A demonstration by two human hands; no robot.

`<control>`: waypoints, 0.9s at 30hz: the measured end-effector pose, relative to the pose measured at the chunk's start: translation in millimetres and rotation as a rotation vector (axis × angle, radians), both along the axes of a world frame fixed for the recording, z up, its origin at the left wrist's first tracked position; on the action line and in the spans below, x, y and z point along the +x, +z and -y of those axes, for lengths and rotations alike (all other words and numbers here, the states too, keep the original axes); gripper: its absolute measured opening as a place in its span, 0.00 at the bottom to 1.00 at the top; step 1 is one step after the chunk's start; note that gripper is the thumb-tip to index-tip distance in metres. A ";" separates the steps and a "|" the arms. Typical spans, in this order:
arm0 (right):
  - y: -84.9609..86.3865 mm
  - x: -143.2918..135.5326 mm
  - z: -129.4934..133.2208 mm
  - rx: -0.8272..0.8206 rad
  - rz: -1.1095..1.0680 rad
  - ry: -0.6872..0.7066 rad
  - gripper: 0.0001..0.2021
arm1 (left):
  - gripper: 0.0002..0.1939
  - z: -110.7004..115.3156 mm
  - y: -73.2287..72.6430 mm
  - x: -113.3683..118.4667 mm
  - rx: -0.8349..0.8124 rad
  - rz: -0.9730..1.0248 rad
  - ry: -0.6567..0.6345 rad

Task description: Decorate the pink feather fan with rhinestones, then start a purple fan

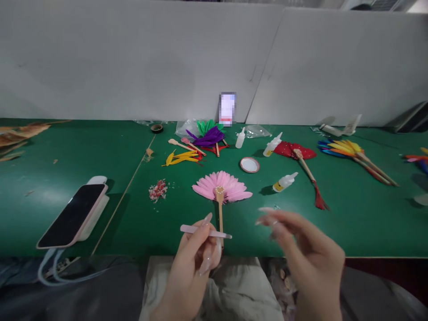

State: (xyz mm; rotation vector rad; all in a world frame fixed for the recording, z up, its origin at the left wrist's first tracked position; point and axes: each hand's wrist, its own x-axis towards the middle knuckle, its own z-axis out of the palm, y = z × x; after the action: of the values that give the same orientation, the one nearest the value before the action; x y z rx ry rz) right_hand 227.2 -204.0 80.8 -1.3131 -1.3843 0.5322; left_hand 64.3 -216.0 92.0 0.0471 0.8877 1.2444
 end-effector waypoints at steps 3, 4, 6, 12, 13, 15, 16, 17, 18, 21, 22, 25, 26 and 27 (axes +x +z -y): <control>-32.9 34.2 -20.8 0.090 -0.047 -0.498 0.14 | 0.16 -0.4 -4.1 -6.2 -0.002 0.029 0.008; -45.5 48.7 -29.5 0.109 -0.033 -0.572 0.19 | 0.19 -0.8 -5.5 -8.4 -0.008 0.050 0.011; -70.1 77.7 -47.0 0.056 0.013 -0.577 0.33 | 0.20 -1.8 -8.5 -12.5 -0.016 0.105 0.025; -113.0 112.6 -87.2 -0.282 0.008 -0.194 0.46 | 0.18 -3.1 -16.5 -17.7 -0.052 0.139 0.059; -114.6 111.2 -92.0 -0.299 0.046 -0.165 0.43 | 0.18 -2.8 -17.2 -17.7 -0.051 0.130 0.056; -115.4 107.8 -100.1 -0.305 0.136 -0.146 0.36 | 0.17 -1.9 -17.9 -17.5 -0.031 0.105 0.049; -115.4 106.6 -103.4 -0.297 0.166 -0.147 0.32 | 0.16 -1.7 -18.0 -17.5 -0.019 0.092 0.046; -115.3 106.0 -105.9 -0.291 0.182 -0.147 0.30 | 0.15 -1.7 -17.9 -17.6 -0.006 0.080 0.046; -115.0 105.6 -107.6 -0.283 0.185 -0.145 0.28 | 0.15 -2.2 -17.8 -17.9 0.006 0.072 0.047; -109.8 103.3 -107.4 -0.263 0.178 -0.120 0.26 | 0.15 -5.8 -17.8 -19.2 0.026 0.057 0.044; -105.1 101.2 -105.4 -0.252 0.174 -0.108 0.26 | 0.15 -7.5 -18.0 -19.6 0.026 0.055 0.041; -78.1 88.9 -94.0 -0.206 0.152 -0.049 0.24 | 0.17 -12.6 -19.0 -18.6 0.009 0.052 0.055; -65.3 83.2 -88.8 -0.195 0.145 -0.002 0.22 | 0.16 -14.0 -19.4 -17.5 0.000 0.059 0.064; -51.4 77.0 -83.4 -0.185 0.112 0.058 0.20 | 0.16 -15.2 -19.7 -16.0 -0.010 0.072 0.070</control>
State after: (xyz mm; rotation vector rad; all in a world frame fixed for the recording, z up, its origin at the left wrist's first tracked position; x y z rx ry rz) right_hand 304.3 -120.6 29.5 -1.4729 -1.4969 0.6466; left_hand 48.3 -200.8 72.3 -0.0373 0.8394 1.2991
